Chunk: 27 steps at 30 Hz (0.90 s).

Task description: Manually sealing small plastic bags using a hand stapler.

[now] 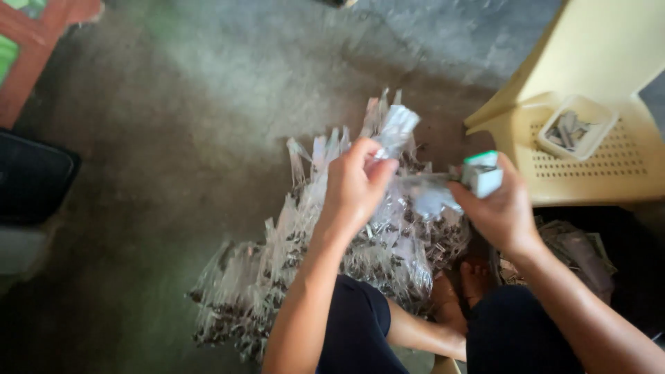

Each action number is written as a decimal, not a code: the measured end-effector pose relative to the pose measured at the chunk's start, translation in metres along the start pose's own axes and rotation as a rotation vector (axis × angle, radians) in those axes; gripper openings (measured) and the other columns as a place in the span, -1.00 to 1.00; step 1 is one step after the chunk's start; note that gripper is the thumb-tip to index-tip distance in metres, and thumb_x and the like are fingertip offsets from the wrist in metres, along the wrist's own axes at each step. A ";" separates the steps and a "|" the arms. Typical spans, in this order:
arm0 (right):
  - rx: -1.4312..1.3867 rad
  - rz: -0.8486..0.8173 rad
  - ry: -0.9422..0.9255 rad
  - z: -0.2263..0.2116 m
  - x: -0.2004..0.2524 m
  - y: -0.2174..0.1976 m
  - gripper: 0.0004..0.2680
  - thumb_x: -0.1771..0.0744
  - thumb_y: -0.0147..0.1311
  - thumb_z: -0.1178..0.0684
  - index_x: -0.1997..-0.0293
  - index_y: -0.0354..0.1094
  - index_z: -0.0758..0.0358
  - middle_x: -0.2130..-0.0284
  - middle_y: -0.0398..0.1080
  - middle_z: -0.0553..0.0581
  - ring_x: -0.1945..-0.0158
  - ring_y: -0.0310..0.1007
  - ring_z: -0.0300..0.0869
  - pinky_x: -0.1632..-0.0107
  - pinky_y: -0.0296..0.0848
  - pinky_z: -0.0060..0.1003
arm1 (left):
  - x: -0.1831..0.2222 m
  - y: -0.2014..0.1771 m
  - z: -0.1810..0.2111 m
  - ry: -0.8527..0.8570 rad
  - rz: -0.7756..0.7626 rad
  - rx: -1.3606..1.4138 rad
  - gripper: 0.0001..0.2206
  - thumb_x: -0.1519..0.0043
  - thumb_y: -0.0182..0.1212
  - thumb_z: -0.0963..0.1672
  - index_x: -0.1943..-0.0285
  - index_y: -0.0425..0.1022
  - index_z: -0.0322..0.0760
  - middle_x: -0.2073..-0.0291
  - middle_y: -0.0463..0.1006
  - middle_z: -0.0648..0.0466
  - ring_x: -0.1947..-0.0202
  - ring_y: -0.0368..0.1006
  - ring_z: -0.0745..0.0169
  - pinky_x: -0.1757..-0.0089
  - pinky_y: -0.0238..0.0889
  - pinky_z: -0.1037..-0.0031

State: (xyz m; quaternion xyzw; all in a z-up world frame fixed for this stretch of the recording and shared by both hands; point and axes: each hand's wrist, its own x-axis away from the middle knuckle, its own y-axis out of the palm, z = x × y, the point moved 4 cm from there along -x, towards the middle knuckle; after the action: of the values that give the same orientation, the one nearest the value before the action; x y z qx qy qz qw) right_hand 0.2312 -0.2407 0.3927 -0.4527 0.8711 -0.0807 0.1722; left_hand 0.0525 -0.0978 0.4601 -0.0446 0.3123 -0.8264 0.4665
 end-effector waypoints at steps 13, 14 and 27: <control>-0.029 0.101 -0.179 -0.094 0.002 -0.042 -0.73 -0.25 0.26 0.36 0.08 0.24 0.32 0.15 0.47 0.16 0.19 0.46 -0.18 0.10 0.46 -0.34 | 0.023 -0.018 0.103 0.392 0.045 0.170 -0.54 -0.15 0.43 -0.16 -0.23 0.43 -0.31 -0.05 0.57 -0.01 -0.04 0.53 0.13 -0.10 0.36 0.38; -0.039 0.083 -0.193 -0.099 0.004 -0.044 -0.72 -0.24 0.24 0.38 0.10 0.19 0.31 0.13 0.45 0.18 0.14 0.46 -0.15 0.04 0.47 -0.30 | 0.019 -0.011 0.104 0.381 -0.076 0.357 -0.60 -0.16 0.41 -0.22 -0.19 0.48 -0.31 0.02 0.66 0.03 0.08 0.62 0.26 0.03 0.52 0.52; -0.118 -0.083 0.045 -0.068 -0.006 -0.051 -0.75 -0.20 0.23 0.31 0.06 0.42 0.38 0.23 0.53 0.18 0.38 0.45 -0.21 0.31 0.42 -0.40 | 0.037 0.032 0.070 0.476 -0.070 0.314 -0.69 -0.22 0.33 -0.34 -0.05 0.56 -0.14 0.16 0.53 0.12 0.36 0.39 0.38 0.33 0.28 0.59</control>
State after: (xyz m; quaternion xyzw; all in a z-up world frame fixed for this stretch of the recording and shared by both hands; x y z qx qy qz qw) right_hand 0.2479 -0.2665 0.4725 -0.4960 0.8585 -0.0466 0.1219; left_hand 0.0809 -0.1717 0.4905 0.2127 0.2796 -0.8674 0.3524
